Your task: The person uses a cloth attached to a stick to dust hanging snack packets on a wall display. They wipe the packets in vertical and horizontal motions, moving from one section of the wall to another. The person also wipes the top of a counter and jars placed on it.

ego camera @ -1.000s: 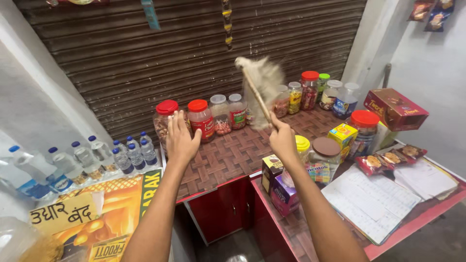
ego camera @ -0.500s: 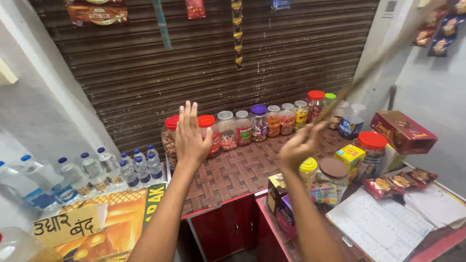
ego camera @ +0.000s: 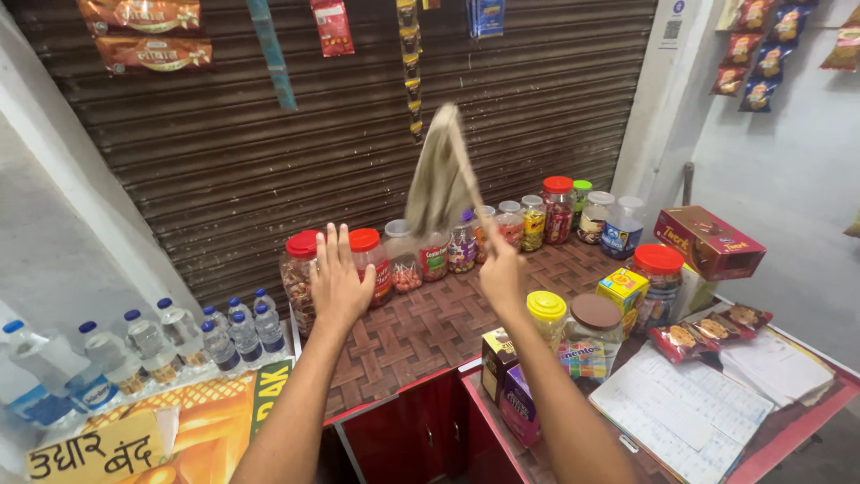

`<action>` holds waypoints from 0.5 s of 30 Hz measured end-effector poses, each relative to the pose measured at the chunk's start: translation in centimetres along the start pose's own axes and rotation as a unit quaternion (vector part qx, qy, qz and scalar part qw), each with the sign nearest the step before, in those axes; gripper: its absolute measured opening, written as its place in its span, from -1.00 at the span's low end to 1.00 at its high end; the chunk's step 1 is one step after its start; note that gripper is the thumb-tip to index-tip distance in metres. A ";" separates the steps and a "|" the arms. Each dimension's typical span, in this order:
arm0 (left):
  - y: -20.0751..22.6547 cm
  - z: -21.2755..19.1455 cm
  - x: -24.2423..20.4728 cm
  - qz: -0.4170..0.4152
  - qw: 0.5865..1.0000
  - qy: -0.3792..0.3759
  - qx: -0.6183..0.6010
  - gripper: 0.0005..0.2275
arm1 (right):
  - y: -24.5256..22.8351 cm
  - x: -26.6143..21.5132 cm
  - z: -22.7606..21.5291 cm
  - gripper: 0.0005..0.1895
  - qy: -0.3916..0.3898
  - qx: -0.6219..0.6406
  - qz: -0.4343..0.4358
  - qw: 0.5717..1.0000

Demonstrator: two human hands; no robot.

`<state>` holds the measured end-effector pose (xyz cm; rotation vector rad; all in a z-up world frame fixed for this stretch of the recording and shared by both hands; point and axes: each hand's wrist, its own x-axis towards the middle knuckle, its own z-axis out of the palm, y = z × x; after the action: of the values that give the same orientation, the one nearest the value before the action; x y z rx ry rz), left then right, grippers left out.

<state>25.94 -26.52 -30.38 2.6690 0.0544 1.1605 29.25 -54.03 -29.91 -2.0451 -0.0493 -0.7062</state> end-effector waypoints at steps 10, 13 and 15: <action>1.7 0.8 0.6 0.045 0.998 0.031 -0.023 -0.21 | 3.9 -1.7 5.0 -0.27 0.122 0.098 -0.075 0.985; 1.6 2.8 1.1 0.026 0.999 -0.019 -0.005 -0.19 | 9.8 0.7 7.3 -0.71 -0.121 -0.114 0.024 0.986; 1.8 4.0 1.6 0.007 0.998 -0.060 -0.012 -0.16 | 12.3 1.7 8.0 -0.70 -0.174 -0.133 0.027 0.975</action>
<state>29.81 -28.88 -31.50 2.7150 0.0019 0.9946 38.07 -54.97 -41.70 -2.3991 -0.1056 -0.3254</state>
